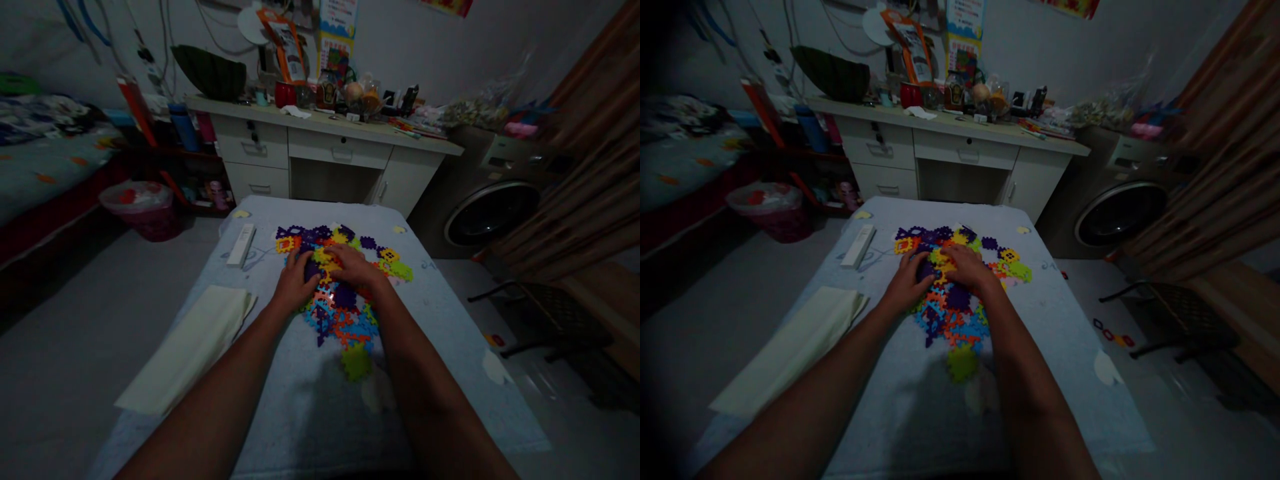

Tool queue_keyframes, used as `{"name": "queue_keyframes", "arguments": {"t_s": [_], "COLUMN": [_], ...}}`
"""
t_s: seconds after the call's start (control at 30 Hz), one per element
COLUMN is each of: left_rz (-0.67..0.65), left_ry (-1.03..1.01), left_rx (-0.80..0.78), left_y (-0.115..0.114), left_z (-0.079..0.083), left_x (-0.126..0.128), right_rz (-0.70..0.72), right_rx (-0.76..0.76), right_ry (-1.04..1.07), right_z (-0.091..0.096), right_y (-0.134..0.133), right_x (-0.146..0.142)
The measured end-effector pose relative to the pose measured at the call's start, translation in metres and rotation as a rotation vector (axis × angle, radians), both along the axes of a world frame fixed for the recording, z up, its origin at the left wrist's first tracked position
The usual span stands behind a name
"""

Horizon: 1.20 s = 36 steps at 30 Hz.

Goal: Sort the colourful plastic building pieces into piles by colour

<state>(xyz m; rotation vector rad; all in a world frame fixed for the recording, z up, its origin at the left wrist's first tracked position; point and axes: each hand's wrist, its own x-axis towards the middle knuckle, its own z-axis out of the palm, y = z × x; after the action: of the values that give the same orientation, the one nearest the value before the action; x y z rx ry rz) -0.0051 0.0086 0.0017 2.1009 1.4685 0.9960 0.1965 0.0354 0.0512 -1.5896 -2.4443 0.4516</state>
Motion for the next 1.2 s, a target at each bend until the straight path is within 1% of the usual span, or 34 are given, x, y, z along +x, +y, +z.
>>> {"name": "queue_keyframes", "arguments": {"t_s": [0.07, 0.17, 0.27, 0.33, 0.4, 0.47, 0.57, 0.7, 0.73, 0.8, 0.87, 0.97, 1.13, 1.2], "left_rz": [0.038, 0.153, 0.261, 0.280, 0.232, 0.119, -0.061, -0.254, -0.284, -0.297, -0.282, -0.209, 0.031, 0.114], "left_ry": [0.012, 0.091, 0.173, 0.193, 0.199, 0.217, 0.231, 0.119, 0.080, 0.000, -0.059, -0.062, 0.067, 0.122], "left_rx": [0.028, 0.065, 0.091, 0.104, 0.096, 0.070, 0.049, 0.072, 0.079, 0.083, 0.081, 0.087, 0.103, 0.084], "left_y": [0.000, -0.002, -0.005, -0.006, -0.007, -0.006, -0.006, -0.007, -0.008, -0.010, -0.011, -0.010, -0.010, -0.011], "left_z": [0.001, 0.003, 0.005, 0.006, 0.006, 0.005, 0.003, 0.004, 0.005, 0.007, 0.010, 0.011, 0.009, 0.008], "left_x": [0.000, -0.001, -0.001, -0.001, 0.000, 0.001, 0.001, 0.000, 0.000, 0.000, -0.001, -0.002, -0.005, -0.007], "right_rz": [-0.110, -0.255, -0.341, -0.370, -0.402, -0.403, -0.297, -0.141, -0.111, -0.067, -0.042, -0.044, -0.065, -0.104], "right_rx": [0.013, 0.015, 0.022, 0.025, 0.019, 0.006, -0.026, -0.086, -0.110, -0.138, -0.124, -0.069, 0.020, 0.052], "right_ry": [-0.085, -0.184, -0.229, -0.244, -0.261, -0.251, -0.172, -0.094, -0.085, -0.078, -0.085, -0.093, -0.097, -0.093], "right_z": [0.000, 0.004, 0.011, 0.016, 0.021, 0.024, 0.024, 0.010, 0.005, -0.003, -0.009, -0.014, -0.015, -0.014], "right_y": [-0.001, -0.002, -0.003, -0.007, -0.013, -0.023, -0.048, -0.092, -0.102, -0.118, -0.125, -0.121, -0.087, -0.072], "right_x": [0.004, 0.017, 0.031, 0.039, 0.044, 0.048, 0.053, 0.058, 0.058, 0.055, 0.050, 0.041, 0.034, 0.034]}}
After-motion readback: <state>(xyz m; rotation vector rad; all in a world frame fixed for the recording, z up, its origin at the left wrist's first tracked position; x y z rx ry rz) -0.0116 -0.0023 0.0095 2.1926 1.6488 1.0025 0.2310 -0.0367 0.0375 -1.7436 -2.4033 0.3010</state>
